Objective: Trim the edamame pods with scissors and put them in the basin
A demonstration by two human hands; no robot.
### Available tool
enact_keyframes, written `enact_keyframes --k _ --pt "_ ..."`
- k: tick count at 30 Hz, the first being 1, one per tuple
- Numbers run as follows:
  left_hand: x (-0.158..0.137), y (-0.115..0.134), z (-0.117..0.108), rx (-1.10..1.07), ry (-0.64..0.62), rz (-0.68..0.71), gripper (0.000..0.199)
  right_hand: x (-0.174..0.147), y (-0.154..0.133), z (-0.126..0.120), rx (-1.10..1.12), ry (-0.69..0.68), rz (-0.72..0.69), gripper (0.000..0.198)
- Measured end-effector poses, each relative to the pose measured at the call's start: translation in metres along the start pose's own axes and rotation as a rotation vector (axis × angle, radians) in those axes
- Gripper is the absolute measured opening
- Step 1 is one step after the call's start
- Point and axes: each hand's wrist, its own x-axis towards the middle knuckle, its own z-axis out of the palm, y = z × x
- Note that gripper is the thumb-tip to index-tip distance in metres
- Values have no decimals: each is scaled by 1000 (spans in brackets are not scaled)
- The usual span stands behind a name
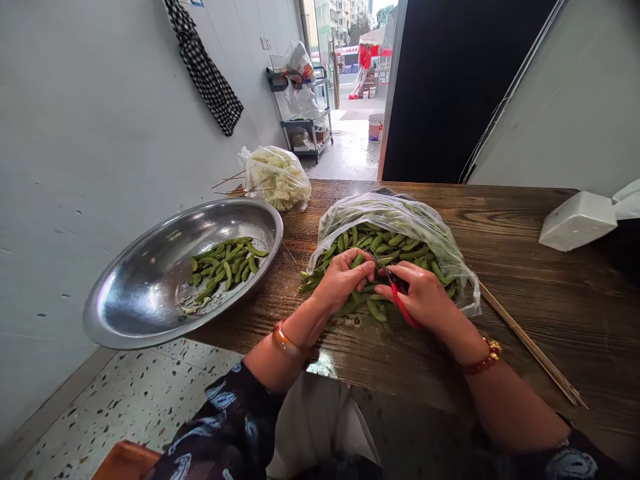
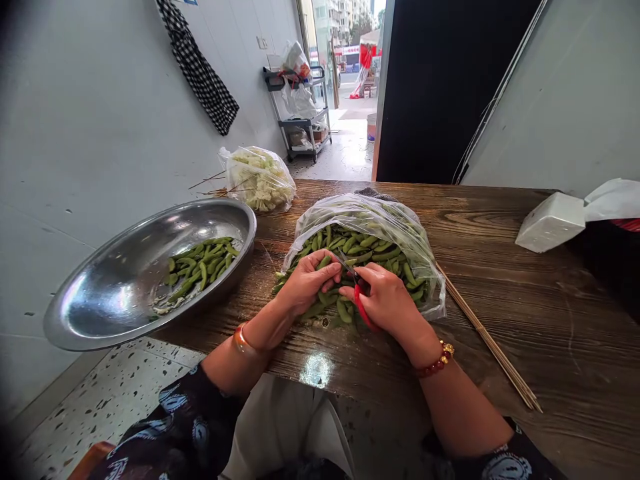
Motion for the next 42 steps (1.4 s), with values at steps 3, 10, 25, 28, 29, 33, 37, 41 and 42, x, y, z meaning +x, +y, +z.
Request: enact_keyframes --k 3,10,25,28,29,33,37,41,42 --pt "2 -2 -1 -75 9 -42 33 0 1 1 -10 -14 -2 25" --pt "5 -2 -6 -160 13 -112 33 2 1 1 11 -48 -26 19" --pt "8 5 -15 -273 35 -171 36 3 0 -19 197 172 156 36" --pt "5 7 -16 49 -38 -113 30 4 1 -22 196 180 157 37" --pt "4 6 -16 203 -61 -72 24 4 2 -22 191 180 156 37" --pt "3 6 -16 798 -76 113 9 5 2 -19 185 179 155 36" --pt "1 9 -19 1089 -156 126 6 5 2 -18 195 167 160 34" --pt "-1 14 -22 1123 -308 94 6 5 1 -19 175 168 159 33" --pt "-1 15 -23 1118 -341 89 7 5 0 -19 170 164 158 33"
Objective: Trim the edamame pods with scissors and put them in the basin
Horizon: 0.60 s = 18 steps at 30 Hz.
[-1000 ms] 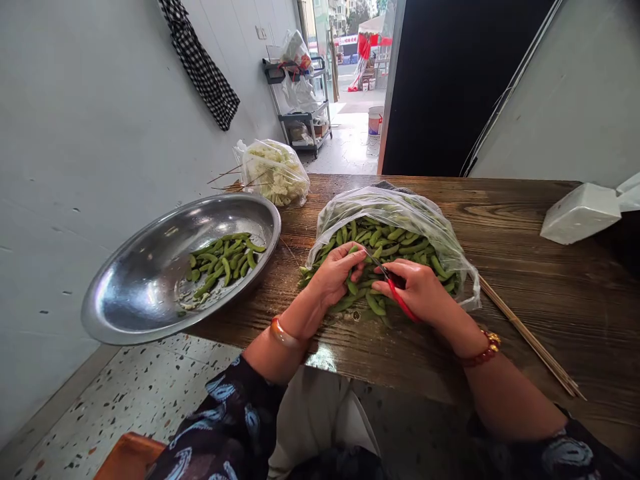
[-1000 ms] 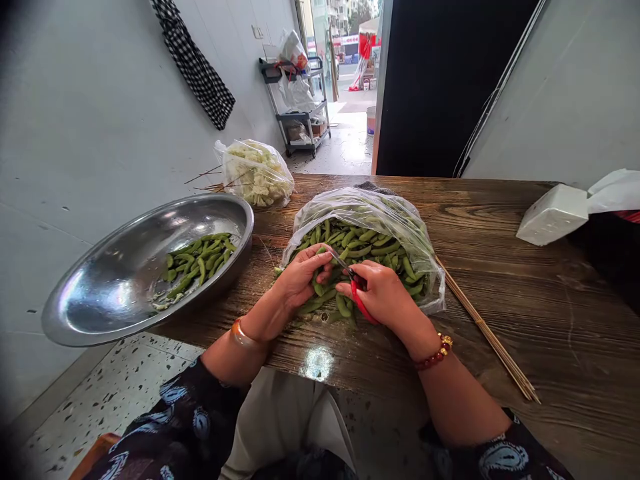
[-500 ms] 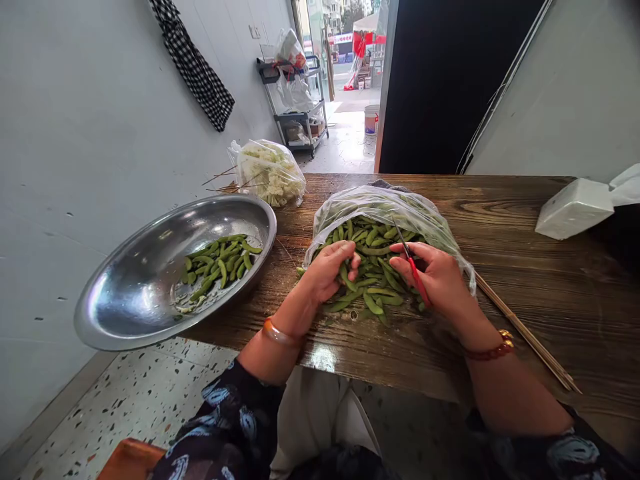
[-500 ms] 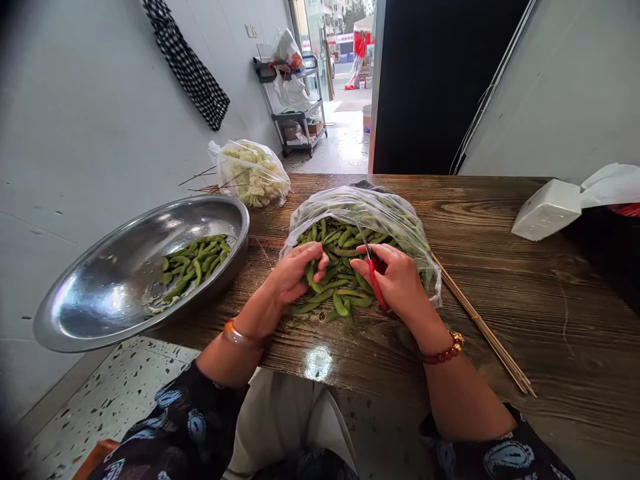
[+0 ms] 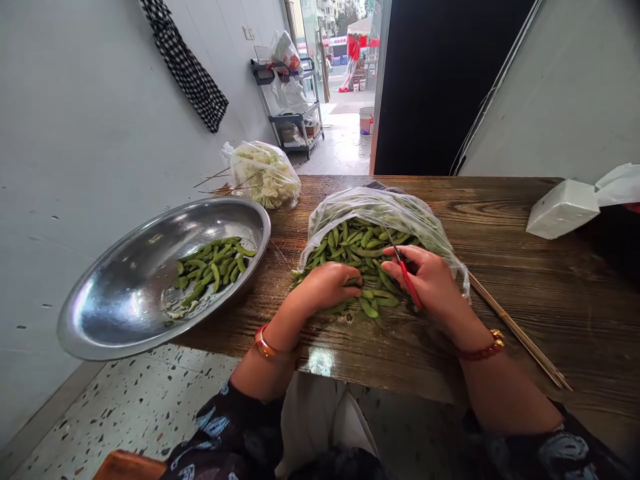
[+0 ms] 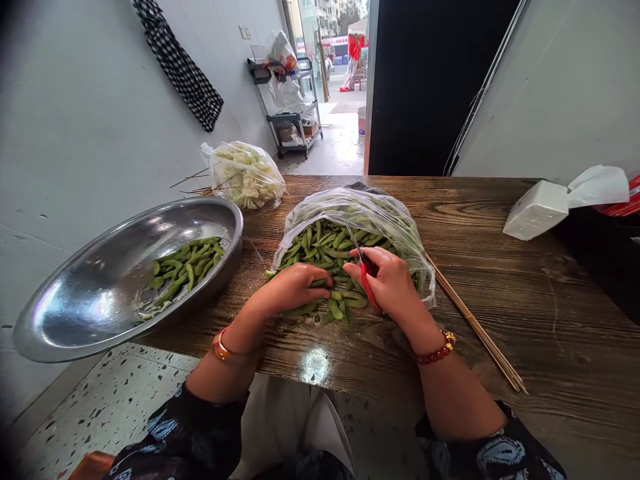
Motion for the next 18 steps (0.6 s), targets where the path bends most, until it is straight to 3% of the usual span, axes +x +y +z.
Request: enact_keyframes --k 4,8,12,15,18 --pt "-1 1 0 25 -42 32 2 0 -2 0 -21 -7 -13 30" --pt "1 6 -2 -37 127 26 13 0 -4 0 -1 4 -26 31" --pt "0 8 -6 -438 290 -29 22 0 -3 1 0 -14 -62 32" --pt "-1 8 -4 -760 276 -55 29 -1 0 2 -9 -69 -117 34" --pt "0 8 1 -926 255 -38 30 -3 2 5 -40 -117 -161 37"
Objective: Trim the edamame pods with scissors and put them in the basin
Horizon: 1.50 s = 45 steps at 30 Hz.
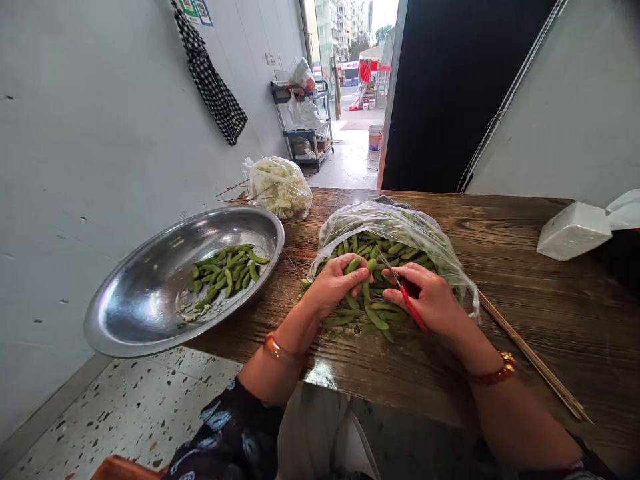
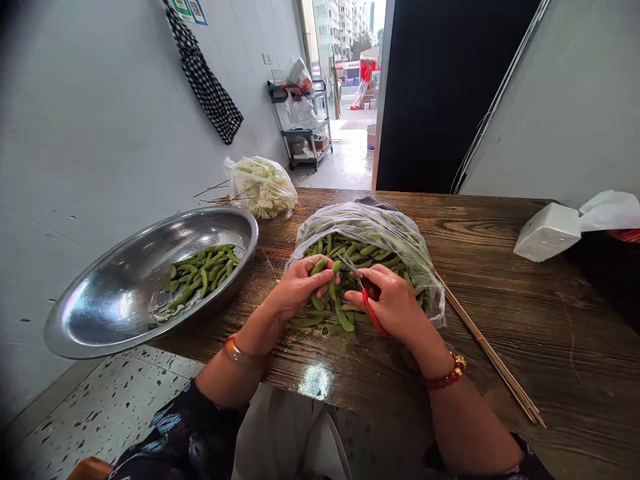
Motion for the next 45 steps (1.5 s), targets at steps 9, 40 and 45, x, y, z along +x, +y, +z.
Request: enact_keyframes --k 9,40,45 --pt "-1 -5 6 144 -22 -5 35 -2 0 10 -46 -55 -11 37" --pt "6 -13 4 -179 164 -19 29 -1 0 9 -5 15 45 32" --pt "10 -12 -1 -563 267 -33 34 -1 -1 7 -8 31 50 35"
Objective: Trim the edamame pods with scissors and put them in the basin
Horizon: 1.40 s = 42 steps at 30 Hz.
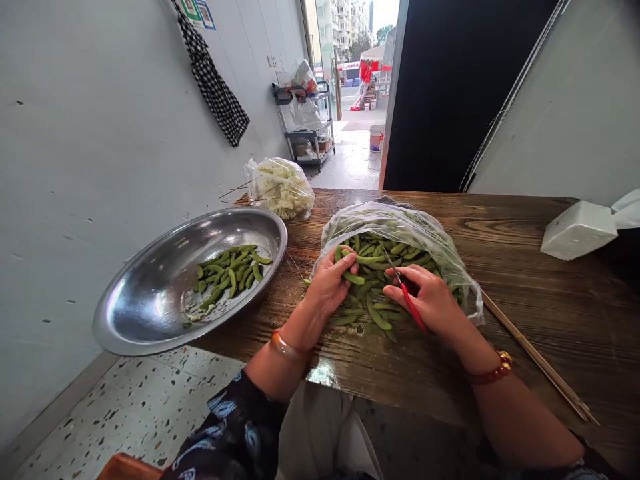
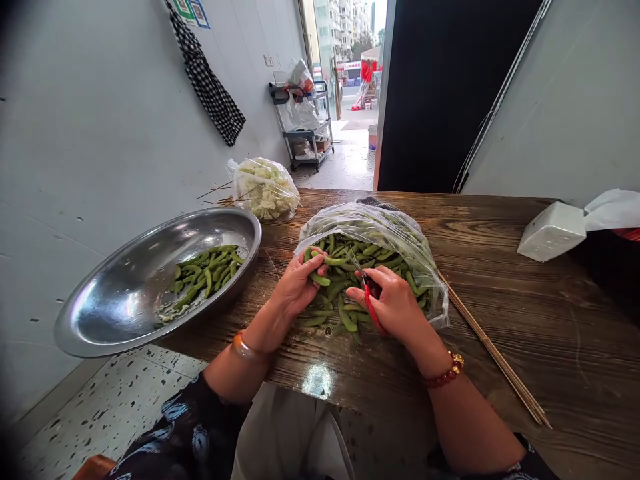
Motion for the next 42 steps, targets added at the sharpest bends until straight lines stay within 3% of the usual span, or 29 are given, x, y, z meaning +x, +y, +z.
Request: enact_keyframes --k 4,15,30,37,42 --pt "0 -1 1 -96 20 -9 35 -1 0 3 -1 -31 10 39" --pt "-8 -9 10 45 -78 -43 30 -1 0 6 3 6 -30 37" --pt "-5 -7 6 63 -72 -40 31 -1 2 9 -6 -8 -46 31" --pt "1 9 -3 -82 -22 -77 27 2 -1 -2 -7 106 14 31" --pt "0 10 -4 36 -57 -135 41 3 -2 -8 8 136 56 34"
